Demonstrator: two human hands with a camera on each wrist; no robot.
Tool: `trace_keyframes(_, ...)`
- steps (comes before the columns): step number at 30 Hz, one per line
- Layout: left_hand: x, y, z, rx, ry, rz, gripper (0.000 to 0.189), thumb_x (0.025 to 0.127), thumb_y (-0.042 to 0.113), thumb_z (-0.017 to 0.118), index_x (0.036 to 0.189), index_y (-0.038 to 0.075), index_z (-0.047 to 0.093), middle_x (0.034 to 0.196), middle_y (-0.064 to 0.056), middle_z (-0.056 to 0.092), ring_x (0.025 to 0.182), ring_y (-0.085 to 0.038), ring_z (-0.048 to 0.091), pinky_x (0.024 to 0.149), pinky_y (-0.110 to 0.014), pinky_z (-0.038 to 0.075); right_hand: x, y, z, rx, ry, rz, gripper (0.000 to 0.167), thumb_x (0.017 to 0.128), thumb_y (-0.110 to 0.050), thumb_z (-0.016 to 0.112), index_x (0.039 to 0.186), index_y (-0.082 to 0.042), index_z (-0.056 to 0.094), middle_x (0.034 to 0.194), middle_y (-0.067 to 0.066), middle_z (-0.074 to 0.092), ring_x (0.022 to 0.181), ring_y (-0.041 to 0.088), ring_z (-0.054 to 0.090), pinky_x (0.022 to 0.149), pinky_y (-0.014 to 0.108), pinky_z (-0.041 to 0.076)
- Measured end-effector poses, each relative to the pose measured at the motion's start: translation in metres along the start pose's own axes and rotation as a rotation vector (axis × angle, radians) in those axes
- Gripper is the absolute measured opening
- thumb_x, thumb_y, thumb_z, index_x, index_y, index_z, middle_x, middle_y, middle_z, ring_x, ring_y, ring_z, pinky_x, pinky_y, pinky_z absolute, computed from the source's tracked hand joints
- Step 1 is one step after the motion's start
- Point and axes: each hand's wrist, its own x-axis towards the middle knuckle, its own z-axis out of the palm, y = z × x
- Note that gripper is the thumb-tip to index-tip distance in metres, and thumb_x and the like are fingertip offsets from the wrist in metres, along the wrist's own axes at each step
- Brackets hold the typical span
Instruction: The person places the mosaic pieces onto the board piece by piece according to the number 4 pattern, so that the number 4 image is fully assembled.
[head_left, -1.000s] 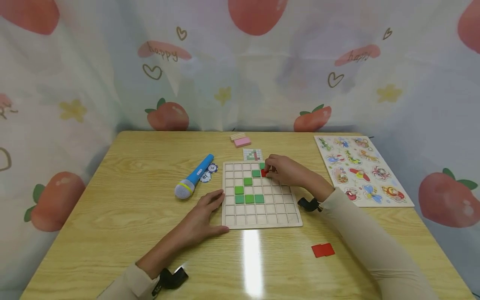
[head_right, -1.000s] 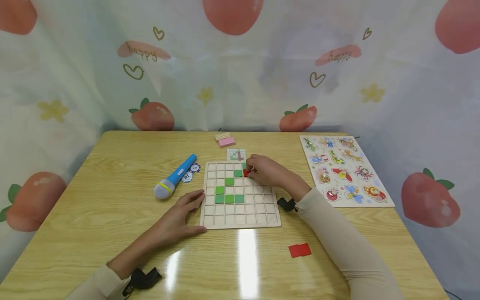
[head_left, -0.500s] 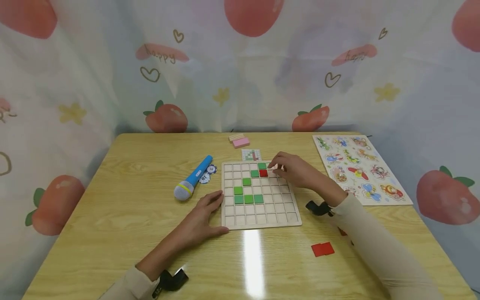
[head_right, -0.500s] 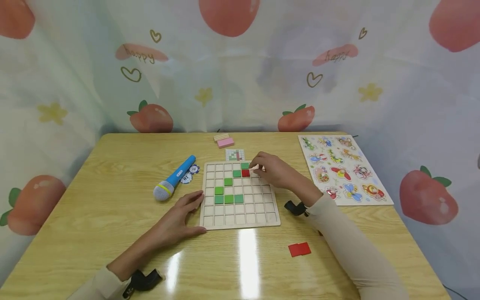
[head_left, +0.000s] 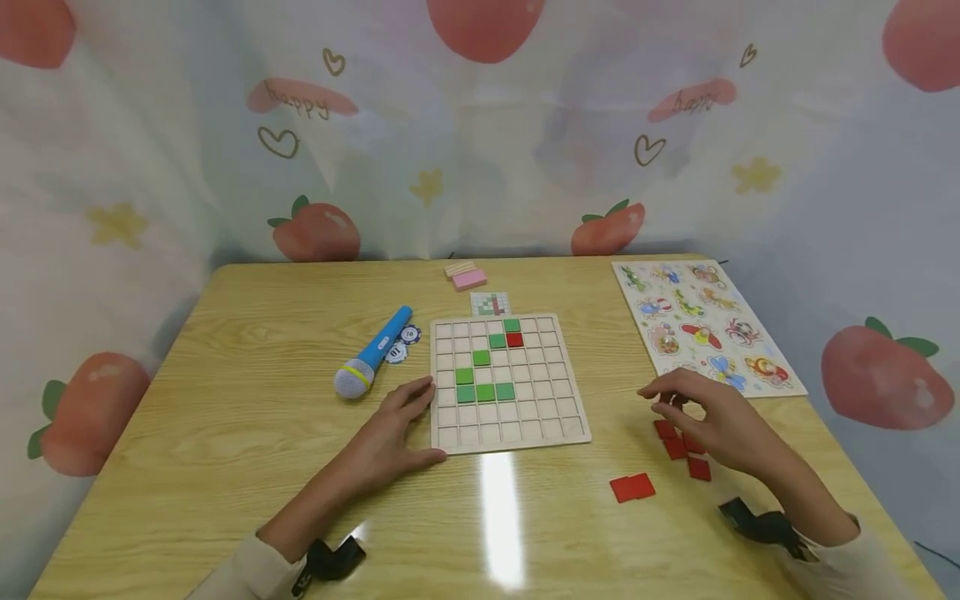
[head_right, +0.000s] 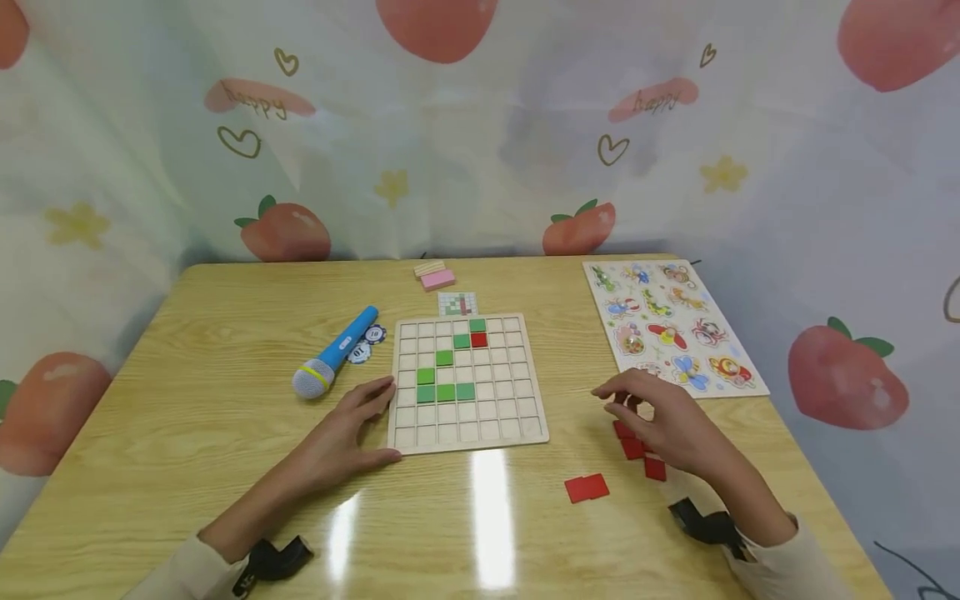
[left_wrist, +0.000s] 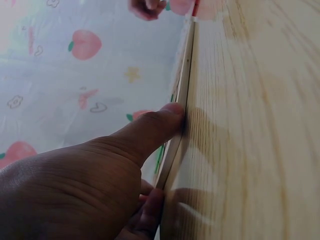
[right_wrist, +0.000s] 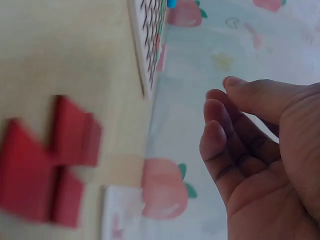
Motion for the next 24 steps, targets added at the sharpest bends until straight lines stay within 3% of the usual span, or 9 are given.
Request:
trace_keyframes(4, 0.000, 0.000, -0.001, -0.003, -0.004, 0.015, 0.103, 0.087, 0.040, 0.089, 0.167, 0.007, 0.033, 0.178, -0.005, 0.025, 0.165, -0.034, 0.026, 0.127, -0.055, 0.037, -0.029, 0.007, 0.008, 0.068, 0.017, 0.021, 0.045, 0.089, 0.007, 0.079, 0.125, -0.020, 0.073, 0.108, -0.006, 0.071, 0.088, -0.002, 0.061, 0.075, 0.012, 0.050)
trace_keyframes(7, 0.000, -0.001, 0.000, -0.003, -0.003, 0.024, 0.102, 0.088, 0.041, 0.089, 0.166, 0.006, 0.034, 0.178, -0.006, 0.026, 0.165, -0.035, 0.026, 0.127, -0.056, 0.037, -0.040, 0.011, 0.018, 0.138, -0.028, 0.001, 0.044, 0.090, 0.004, 0.079, 0.128, -0.018, 0.072, 0.112, -0.005, 0.069, 0.086, -0.001, 0.058, 0.071, 0.015, 0.049)
trace_keyframes(10, -0.001, -0.001, -0.001, -0.002, 0.004, 0.023, 0.101, 0.088, 0.040, 0.089, 0.166, 0.005, 0.035, 0.177, -0.006, 0.027, 0.164, -0.035, 0.027, 0.127, -0.056, 0.038, -0.043, 0.014, 0.028, 0.201, -0.108, -0.026, 0.042, 0.094, -0.001, 0.078, 0.131, -0.019, 0.070, 0.119, -0.005, 0.067, 0.085, -0.001, 0.056, 0.067, 0.017, 0.048)
trace_keyframes(15, -0.002, -0.002, 0.000, -0.004, 0.005, 0.028, 0.101, 0.088, 0.041, 0.089, 0.166, 0.006, 0.035, 0.177, -0.006, 0.027, 0.164, -0.035, 0.028, 0.125, -0.056, 0.039, -0.044, 0.017, 0.034, 0.287, -0.215, -0.090, 0.035, 0.096, -0.004, 0.076, 0.127, -0.020, 0.071, 0.124, -0.003, 0.066, 0.090, 0.001, 0.058, 0.070, 0.017, 0.049)
trace_keyframes(20, -0.002, -0.003, 0.000, -0.008, 0.001, 0.031, 0.102, 0.087, 0.042, 0.089, 0.166, 0.005, 0.035, 0.177, -0.007, 0.027, 0.164, -0.036, 0.027, 0.125, -0.056, 0.039, -0.046, 0.015, 0.037, 0.318, -0.256, -0.154, 0.033, 0.095, -0.008, 0.079, 0.125, -0.020, 0.070, 0.124, -0.002, 0.063, 0.095, 0.006, 0.055, 0.070, 0.019, 0.048)
trace_keyframes(24, -0.003, -0.002, 0.000, -0.010, 0.007, 0.032, 0.102, 0.087, 0.043, 0.089, 0.166, 0.005, 0.035, 0.177, -0.007, 0.027, 0.164, -0.036, 0.027, 0.125, -0.057, 0.039, -0.045, 0.010, 0.036, 0.267, -0.258, -0.139, 0.030, 0.096, -0.015, 0.079, 0.122, -0.025, 0.068, 0.120, -0.007, 0.062, 0.094, 0.004, 0.056, 0.074, 0.019, 0.049)
